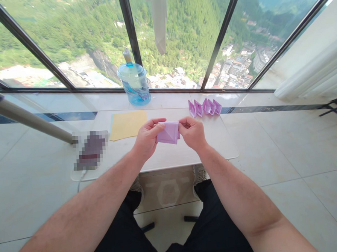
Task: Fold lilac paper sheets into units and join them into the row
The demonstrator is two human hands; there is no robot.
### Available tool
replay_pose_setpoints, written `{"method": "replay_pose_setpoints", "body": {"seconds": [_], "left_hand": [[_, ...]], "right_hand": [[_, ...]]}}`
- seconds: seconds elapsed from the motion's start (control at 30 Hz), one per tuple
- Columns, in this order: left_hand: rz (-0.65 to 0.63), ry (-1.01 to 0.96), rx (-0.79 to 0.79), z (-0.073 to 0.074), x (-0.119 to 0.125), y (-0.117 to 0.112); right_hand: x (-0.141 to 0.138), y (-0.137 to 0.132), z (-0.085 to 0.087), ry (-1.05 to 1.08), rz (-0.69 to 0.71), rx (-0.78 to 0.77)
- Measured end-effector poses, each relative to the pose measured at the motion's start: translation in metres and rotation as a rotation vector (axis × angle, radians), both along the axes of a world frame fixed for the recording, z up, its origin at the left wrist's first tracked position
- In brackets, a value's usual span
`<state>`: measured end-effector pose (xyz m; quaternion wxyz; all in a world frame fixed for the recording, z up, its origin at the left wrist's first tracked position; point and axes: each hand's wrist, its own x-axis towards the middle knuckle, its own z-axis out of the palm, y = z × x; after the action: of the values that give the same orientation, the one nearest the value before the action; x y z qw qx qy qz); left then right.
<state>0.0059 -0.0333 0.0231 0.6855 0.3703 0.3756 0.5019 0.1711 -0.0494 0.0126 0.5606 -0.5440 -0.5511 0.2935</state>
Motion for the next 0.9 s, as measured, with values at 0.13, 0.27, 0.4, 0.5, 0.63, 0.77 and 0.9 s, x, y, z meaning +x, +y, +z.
{"method": "replay_pose_setpoints", "body": {"seconds": [0.13,0.27,0.4,0.5,0.63,0.77,0.9], "left_hand": [[0.017,0.028,0.015,-0.0020,0.0006,0.0004],[0.027,0.049,0.028,-0.0035,0.0010,0.0009],[0.035,0.059,0.036,-0.0035,0.0013,0.0007],[0.031,0.056,0.041,-0.0032,0.0014,0.0003],[0.024,0.056,0.047,-0.0032,0.0016,-0.0003],[0.021,0.026,0.014,-0.0034,0.0024,0.0009],[0.088,-0.098,-0.096,-0.0051,0.0025,0.0063]], "right_hand": [[-0.0009,-0.0024,0.0004,-0.048,-0.001,0.071],[-0.0008,-0.0029,0.0003,-0.038,0.018,0.058],[-0.0006,-0.0019,0.0003,0.003,0.028,0.012],[-0.0003,-0.0015,0.0009,0.040,0.039,-0.019],[0.0004,-0.0018,0.0023,0.025,0.038,0.026],[0.0005,-0.0025,0.0031,-0.042,0.009,0.077],[-0.0042,-0.0083,0.0047,-0.197,-0.129,0.225]]}}
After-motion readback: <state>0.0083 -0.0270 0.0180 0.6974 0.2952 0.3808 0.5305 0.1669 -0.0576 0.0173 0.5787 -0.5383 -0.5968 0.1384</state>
